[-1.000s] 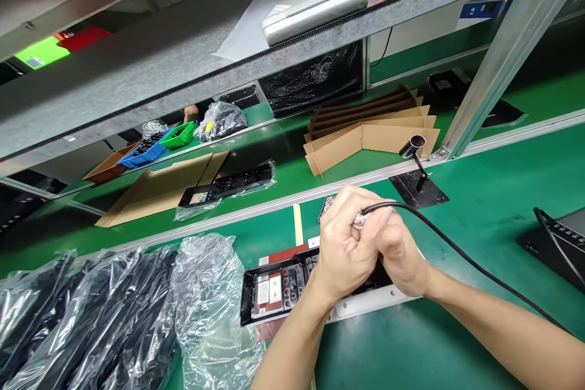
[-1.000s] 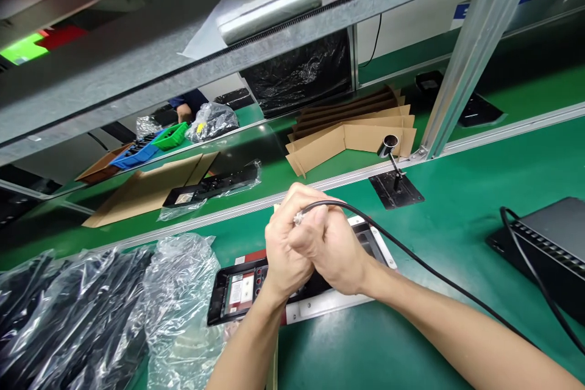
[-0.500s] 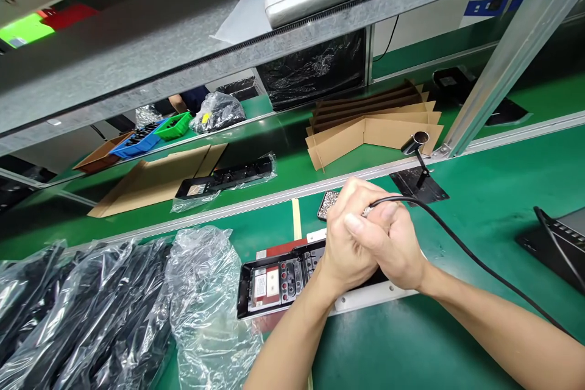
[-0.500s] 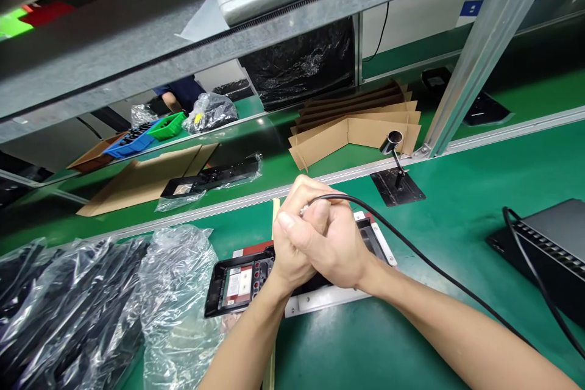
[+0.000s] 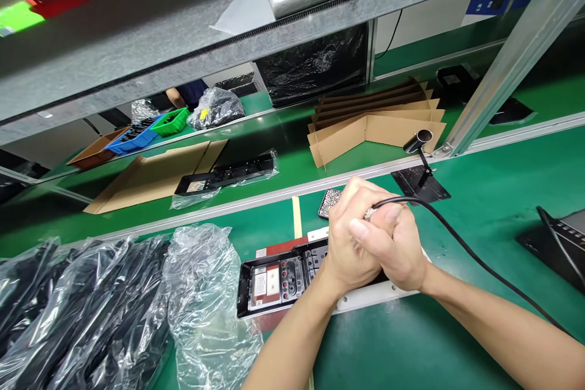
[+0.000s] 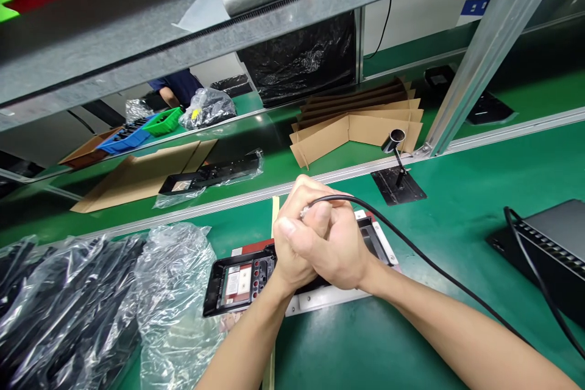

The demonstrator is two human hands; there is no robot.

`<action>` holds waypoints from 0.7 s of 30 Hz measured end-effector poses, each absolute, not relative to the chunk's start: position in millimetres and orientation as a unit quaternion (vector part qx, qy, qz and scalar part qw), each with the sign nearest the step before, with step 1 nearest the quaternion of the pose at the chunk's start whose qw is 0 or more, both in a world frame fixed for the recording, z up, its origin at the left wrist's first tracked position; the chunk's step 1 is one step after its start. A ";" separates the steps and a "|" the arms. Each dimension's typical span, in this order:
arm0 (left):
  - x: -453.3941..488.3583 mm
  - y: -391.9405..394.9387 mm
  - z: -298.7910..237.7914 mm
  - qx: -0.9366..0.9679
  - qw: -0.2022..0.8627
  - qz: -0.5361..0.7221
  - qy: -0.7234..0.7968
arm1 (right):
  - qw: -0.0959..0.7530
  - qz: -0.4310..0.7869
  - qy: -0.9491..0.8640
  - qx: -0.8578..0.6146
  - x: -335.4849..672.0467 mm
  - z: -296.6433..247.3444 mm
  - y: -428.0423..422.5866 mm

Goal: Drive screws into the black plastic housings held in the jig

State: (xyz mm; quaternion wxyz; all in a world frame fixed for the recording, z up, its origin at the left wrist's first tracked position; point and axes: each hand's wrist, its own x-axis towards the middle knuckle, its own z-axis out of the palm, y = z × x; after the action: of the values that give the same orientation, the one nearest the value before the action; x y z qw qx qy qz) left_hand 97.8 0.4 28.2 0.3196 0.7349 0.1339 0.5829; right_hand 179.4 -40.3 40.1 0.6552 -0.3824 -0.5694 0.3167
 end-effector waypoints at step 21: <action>100.4 0.0 27.2 0.727 0.325 0.591 0.125 | 0.664 0.305 -0.569 -0.378 179.5 40.4 -38.6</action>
State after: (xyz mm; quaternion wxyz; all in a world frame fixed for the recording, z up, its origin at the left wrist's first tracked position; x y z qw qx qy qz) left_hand 100.4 0.0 27.2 0.3254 0.7273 0.1247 0.5913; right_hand 179.5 -38.6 40.4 0.6638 -0.3784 -0.5685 0.3050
